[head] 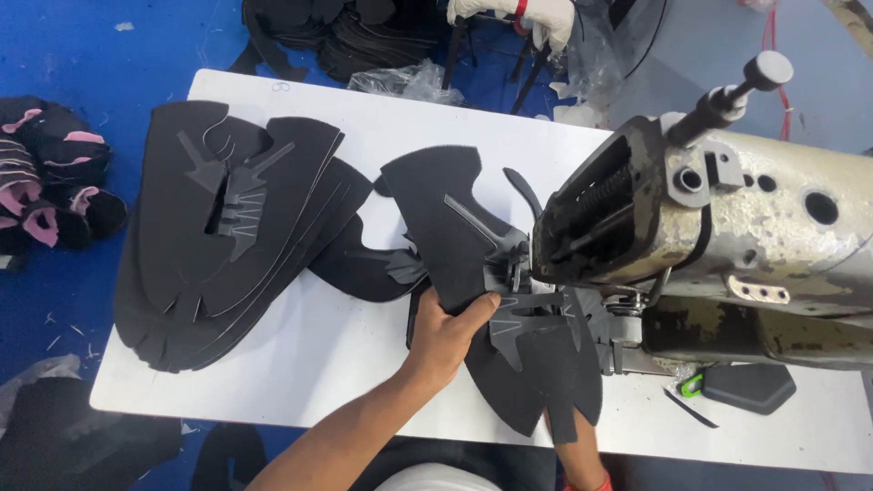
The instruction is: The person sews black fabric parts using a sewing machine, aligning the pieces under the needle and guiding them through the machine. They trim excess thread with scissors and repeat the process with additional fabric pieces.
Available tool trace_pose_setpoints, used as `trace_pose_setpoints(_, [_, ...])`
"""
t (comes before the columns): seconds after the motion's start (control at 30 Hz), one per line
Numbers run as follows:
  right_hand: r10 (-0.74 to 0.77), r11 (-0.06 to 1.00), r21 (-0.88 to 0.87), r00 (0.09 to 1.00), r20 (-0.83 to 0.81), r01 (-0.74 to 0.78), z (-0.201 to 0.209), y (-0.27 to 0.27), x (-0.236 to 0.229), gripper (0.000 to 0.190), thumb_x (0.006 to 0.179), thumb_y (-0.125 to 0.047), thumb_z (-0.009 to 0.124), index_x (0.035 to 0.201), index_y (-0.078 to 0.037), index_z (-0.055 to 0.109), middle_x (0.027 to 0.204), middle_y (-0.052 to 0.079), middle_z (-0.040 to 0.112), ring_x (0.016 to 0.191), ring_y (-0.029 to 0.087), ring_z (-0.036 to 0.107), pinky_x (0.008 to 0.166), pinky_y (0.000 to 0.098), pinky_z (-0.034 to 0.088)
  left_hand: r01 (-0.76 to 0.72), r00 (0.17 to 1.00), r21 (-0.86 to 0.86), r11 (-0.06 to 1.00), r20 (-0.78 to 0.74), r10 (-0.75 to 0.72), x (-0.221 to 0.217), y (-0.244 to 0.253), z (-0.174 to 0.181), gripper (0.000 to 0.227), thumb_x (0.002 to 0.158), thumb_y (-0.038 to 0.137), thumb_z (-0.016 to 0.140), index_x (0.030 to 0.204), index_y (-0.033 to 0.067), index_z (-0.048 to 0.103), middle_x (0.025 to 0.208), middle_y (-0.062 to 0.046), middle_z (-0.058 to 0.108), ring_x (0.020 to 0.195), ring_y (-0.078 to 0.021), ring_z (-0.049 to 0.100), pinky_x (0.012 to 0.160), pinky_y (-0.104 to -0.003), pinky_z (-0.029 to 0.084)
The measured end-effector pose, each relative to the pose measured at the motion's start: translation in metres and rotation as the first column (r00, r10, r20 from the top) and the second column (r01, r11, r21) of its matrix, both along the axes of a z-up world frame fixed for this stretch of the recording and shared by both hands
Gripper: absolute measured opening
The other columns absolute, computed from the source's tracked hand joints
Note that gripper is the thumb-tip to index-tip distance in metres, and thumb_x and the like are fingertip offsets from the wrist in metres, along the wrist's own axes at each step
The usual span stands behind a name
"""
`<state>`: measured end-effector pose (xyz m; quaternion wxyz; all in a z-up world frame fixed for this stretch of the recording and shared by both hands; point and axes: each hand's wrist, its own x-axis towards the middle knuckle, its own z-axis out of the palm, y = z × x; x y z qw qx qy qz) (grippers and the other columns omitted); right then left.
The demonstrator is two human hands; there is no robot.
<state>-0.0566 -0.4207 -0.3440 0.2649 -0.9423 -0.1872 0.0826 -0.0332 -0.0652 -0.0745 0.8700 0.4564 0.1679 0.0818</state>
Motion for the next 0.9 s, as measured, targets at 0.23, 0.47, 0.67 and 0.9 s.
trace_pose_setpoints(0.23, [0.059, 0.997, 0.031, 0.99, 0.132, -0.064, 0.112, 0.081, -0.009, 0.07, 0.058, 0.014, 0.062, 0.127, 0.018, 0.057, 0.12, 0.036, 0.059, 0.11, 0.05, 0.059, 0.092, 0.0492, 0.051, -0.04, 0.999, -0.017, 0.999, -0.019, 0.04, 0.0, -0.005, 0.004, 0.008, 0.087, 0.006, 0.074, 0.094, 0.0006, 0.072, 0.083, -0.001, 0.07, 0.072, -0.0073, 0.064, 0.066, -0.025, 0.052])
trace_pose_setpoints(0.47, [0.146, 0.989, -0.005, 0.968, 0.203, -0.148, 0.158, 0.104, -0.003, 0.04, 0.07, 0.0, 0.076, 0.11, 0.0, 0.071, 0.111, 0.024, 0.07, 0.103, 0.041, 0.068, 0.084, 0.0468, 0.054, 0.191, 0.968, 0.32, 0.928, -0.218, -0.124, -0.013, 0.012, -0.016, 0.028, 0.1, 0.025, 0.068, 0.09, -0.0003, 0.073, 0.077, -0.005, 0.066, 0.068, -0.0097, 0.061, 0.062, -0.029, 0.051])
trace_pose_setpoints(0.67, [0.011, 0.978, -0.195, 0.96, -0.279, -0.068, 0.2, 0.125, -0.007, 0.038, 0.076, -0.028, 0.086, 0.112, -0.016, 0.079, 0.109, 0.016, 0.074, 0.098, 0.036, 0.071, 0.083, 0.0433, 0.056, -0.096, 0.988, 0.873, 0.479, 0.025, 0.151, -0.04, 0.049, -0.01, 0.024, 0.101, 0.022, 0.068, 0.095, -0.0006, 0.067, 0.092, -0.013, 0.063, 0.083, -0.0231, 0.057, 0.076, -0.039, 0.048])
trace_pose_setpoints(0.9, [-0.119, 0.903, -0.414, 0.862, -0.492, -0.112, 0.232, 0.142, -0.014, 0.054, 0.08, -0.035, 0.084, 0.124, -0.012, 0.063, 0.106, 0.012, 0.07, 0.101, 0.034, 0.069, 0.087, 0.0411, 0.055, -0.058, 0.998, 0.996, 0.068, 0.06, -0.024, -0.026, 0.079, 0.005, 0.066, 0.079, 0.019, 0.081, 0.133, -0.0029, 0.051, 0.121, -0.023, 0.065, 0.108, -0.04, 0.062, 0.088, -0.046, 0.052])
